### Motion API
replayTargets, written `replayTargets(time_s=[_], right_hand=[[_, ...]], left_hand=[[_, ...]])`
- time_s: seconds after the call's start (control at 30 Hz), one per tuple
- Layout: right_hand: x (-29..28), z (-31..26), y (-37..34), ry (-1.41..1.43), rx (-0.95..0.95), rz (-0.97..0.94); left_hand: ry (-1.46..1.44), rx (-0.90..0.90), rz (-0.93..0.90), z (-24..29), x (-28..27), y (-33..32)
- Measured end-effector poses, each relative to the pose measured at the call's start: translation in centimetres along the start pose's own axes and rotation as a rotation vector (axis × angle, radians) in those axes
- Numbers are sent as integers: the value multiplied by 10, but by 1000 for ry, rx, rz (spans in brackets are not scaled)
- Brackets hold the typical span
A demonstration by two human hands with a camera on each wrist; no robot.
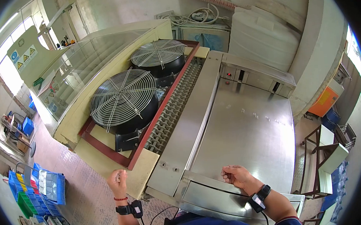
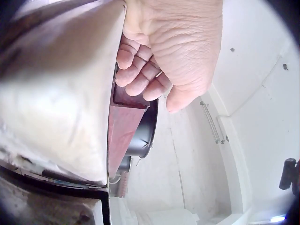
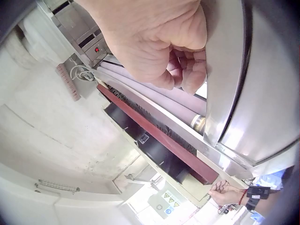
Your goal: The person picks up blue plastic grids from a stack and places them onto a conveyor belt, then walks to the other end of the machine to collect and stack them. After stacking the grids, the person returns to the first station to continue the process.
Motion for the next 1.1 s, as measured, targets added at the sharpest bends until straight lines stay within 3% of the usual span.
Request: replayTargets(time_s=[1.1], right_hand=[[1, -1, -2, 27, 9, -3]], left_hand=[[1, -11, -4, -1, 0, -1]])
Point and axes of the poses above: each hand's wrist, its own y-axis towards the middle knuckle, its own x-axis out of the palm, z = x × y, the point moved 10 cm from there along y, towards the middle knuckle, and after that the axes turned 1 degree about -y, right-handed, at the moved point
